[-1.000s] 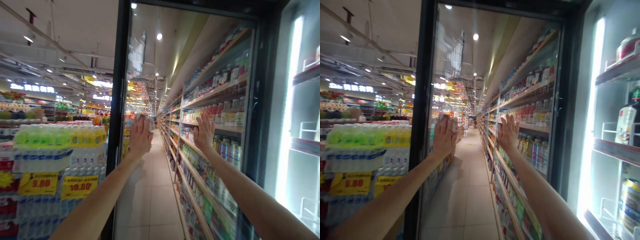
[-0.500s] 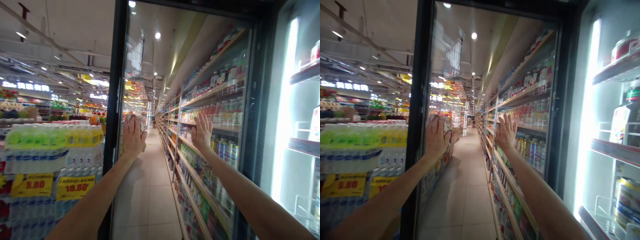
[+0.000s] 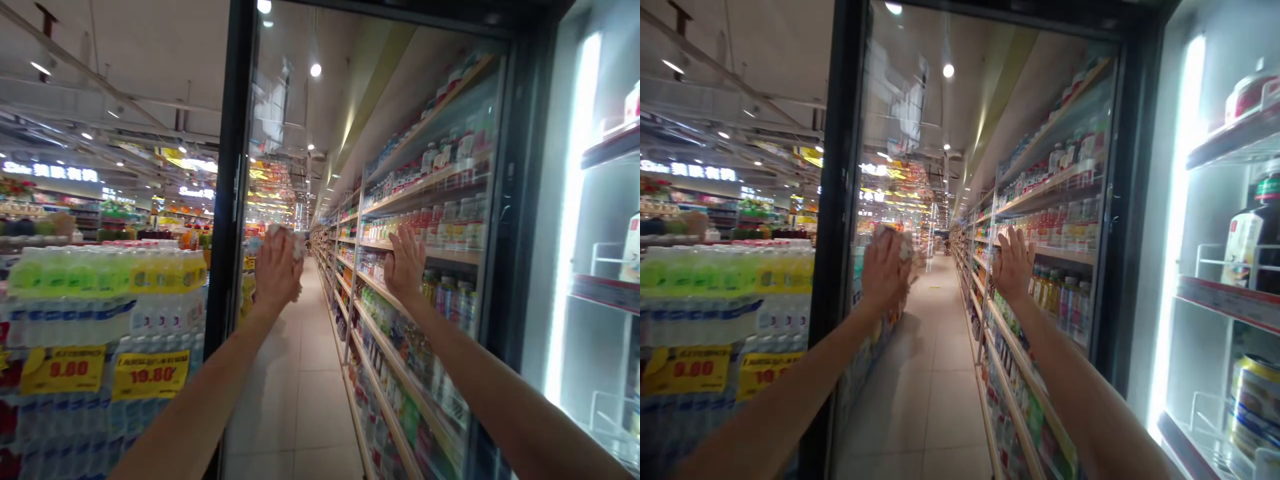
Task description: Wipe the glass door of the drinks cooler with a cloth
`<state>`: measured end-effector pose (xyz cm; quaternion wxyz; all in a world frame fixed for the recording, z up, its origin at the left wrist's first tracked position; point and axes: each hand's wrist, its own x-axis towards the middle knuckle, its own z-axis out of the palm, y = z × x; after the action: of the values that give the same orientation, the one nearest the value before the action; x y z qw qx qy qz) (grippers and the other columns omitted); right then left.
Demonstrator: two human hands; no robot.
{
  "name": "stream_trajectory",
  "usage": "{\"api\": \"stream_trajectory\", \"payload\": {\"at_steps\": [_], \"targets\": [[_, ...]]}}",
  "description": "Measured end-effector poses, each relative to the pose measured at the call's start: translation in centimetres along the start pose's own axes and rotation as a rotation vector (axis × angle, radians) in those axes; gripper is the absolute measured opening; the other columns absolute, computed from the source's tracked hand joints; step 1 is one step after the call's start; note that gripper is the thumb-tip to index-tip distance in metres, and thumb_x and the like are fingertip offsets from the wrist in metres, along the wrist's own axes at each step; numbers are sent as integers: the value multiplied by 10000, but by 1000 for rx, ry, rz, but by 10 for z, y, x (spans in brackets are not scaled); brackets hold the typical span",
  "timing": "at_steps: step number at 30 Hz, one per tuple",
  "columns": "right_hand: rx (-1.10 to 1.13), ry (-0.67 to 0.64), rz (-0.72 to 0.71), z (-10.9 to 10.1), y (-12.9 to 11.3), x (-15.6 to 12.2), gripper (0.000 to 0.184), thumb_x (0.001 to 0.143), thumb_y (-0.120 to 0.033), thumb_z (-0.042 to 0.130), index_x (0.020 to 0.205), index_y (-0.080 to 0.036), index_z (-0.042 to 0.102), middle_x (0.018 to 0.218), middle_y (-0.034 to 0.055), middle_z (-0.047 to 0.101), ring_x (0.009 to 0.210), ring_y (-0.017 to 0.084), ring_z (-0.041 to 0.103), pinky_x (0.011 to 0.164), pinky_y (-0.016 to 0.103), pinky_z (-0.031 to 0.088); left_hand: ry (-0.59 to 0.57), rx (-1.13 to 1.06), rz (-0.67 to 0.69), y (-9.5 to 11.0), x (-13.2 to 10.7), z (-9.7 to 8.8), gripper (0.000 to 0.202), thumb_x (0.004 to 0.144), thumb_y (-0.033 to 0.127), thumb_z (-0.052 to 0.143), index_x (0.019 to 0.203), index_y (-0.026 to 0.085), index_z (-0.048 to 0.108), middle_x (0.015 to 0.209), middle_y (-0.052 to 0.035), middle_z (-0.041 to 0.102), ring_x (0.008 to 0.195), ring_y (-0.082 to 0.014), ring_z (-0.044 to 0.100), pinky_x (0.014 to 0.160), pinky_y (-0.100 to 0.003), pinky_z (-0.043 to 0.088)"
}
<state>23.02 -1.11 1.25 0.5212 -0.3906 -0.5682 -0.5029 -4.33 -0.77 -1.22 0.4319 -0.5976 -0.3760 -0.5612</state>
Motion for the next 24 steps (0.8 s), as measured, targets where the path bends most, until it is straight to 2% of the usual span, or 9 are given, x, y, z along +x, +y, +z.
{"api": "stream_trajectory", "payload": {"at_steps": [2,4,8,11,13,16,19,21,24], "targets": [[-1,-1,9,0,0,0,423,852,-245,366,1259,-170,449,1380,117,413,1338,220,265,1070,461,207,69,3,-118,-12,14,-2,541,875,392,401,1341,125,333,1406,-162,339,1370,-272,112,1078,-477,206],[-1,-11,18,-1,0,0,427,853,-245,364,1269,-185,440,1383,105,411,1340,217,263,1071,460,204,75,11,-104,-5,12,-1,550,878,392,394,1355,134,305,1420,-156,315,1373,-274,83,1077,-488,205],[11,-24,24,-2,1,0,436,852,-242,366,1283,-202,425,1385,96,409,1343,211,255,1071,457,206,-137,-10,316,39,-26,2,515,873,354,415,1345,160,339,1410,-107,355,1372,-283,62,1079,-453,211],[18,-21,11,-2,2,0,437,848,-241,375,1279,-196,429,1381,99,415,1343,214,252,1074,460,200,-227,-52,567,48,-46,1,493,873,343,419,1340,196,360,1393,-56,394,1371,-262,98,1090,-409,202],[15,-16,3,-1,2,0,432,848,-241,379,1272,-184,437,1382,107,413,1338,220,264,1072,460,205,-203,-48,498,33,-41,-1,498,874,342,414,1345,192,351,1384,-69,407,1370,-251,115,1090,-408,205],[5,-11,10,-1,1,0,435,846,-239,376,1274,-182,434,1384,110,410,1330,227,281,1068,467,214,-63,-3,109,2,-10,-4,529,878,370,393,1358,161,317,1406,-127,357,1371,-265,111,1077,-453,217],[4,-9,27,-2,-1,0,443,845,-235,372,1282,-194,424,1383,105,411,1333,225,276,1067,473,217,15,8,-92,0,14,-2,571,877,393,388,1366,116,285,1435,-169,283,1372,-291,75,1077,-497,194],[6,-13,30,-2,-2,1,442,843,-235,372,1280,-195,427,1384,103,410,1335,227,275,1068,476,215,-26,-17,-4,21,14,3,567,879,376,385,1370,113,276,1445,-159,265,1374,-292,38,1080,-497,192],[12,-20,25,-3,-1,1,435,839,-240,374,1265,-189,442,1381,102,415,1330,233,284,1064,474,220,-160,-61,317,67,-4,12,526,888,358,371,1373,169,288,1455,-85,276,1374,-275,32,1081,-458,219]]}}
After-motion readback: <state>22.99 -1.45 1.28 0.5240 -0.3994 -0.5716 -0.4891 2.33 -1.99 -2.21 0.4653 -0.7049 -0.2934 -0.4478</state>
